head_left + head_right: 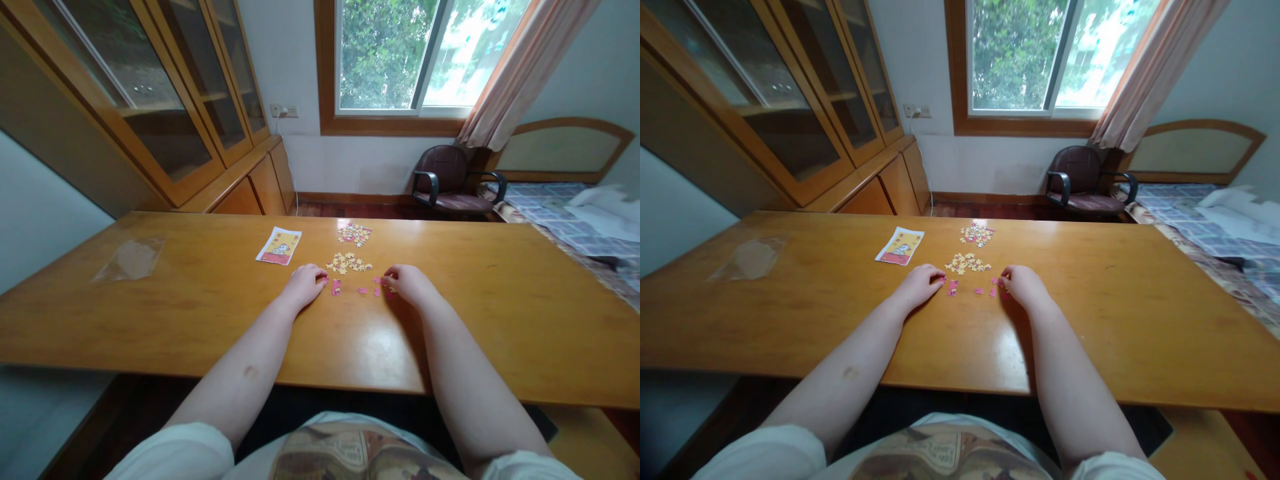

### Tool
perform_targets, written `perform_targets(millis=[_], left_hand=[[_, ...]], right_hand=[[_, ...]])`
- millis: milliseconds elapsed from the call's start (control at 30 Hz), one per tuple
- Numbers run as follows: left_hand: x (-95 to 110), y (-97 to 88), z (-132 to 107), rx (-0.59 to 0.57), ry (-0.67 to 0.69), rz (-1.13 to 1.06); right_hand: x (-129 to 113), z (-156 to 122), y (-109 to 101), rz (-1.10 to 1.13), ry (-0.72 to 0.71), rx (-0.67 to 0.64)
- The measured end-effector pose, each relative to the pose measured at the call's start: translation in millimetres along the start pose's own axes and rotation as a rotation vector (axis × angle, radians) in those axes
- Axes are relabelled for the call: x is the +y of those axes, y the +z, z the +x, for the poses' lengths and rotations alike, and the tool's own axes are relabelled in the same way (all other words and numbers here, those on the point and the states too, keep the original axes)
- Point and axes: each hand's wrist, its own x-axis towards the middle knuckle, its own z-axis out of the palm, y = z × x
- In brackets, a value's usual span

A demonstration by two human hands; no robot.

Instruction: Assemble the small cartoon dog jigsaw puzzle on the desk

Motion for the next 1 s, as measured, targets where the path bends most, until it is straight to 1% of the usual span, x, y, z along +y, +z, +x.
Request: perform_targets(millis=[100, 267, 467, 667, 800, 900, 1000], left_hand=[[0, -0.3, 0, 0.004, 0.010, -0.008], [0, -0.8, 1, 0.002, 0.010, -0.002], [-2, 1.4, 2, 0.015, 0.006, 0.016], [0, 1.9, 0, 0.030, 0.005, 0.021], [5, -2.8, -2, -0.011, 0.006, 0.042], [7, -3.8, -3, -0.013, 0.008, 0.048], [5, -0.5, -1, 0.006, -0.011, 0.051]], right_hand=[[-11, -3, 4, 0.044, -0.056, 0.002], [-22, -10, 5, -0.003, -0.164, 0.079], [-24, -11, 4, 0.020, -0.178, 0.152], [-24, -8, 9, -0.005, -0.204, 0.143], [-24, -6, 13, -0.031, -0.217, 0.125], [-28, -7, 16, -0.051, -0.232, 0.104], [-33, -10, 19, -0.059, -0.257, 0.076]])
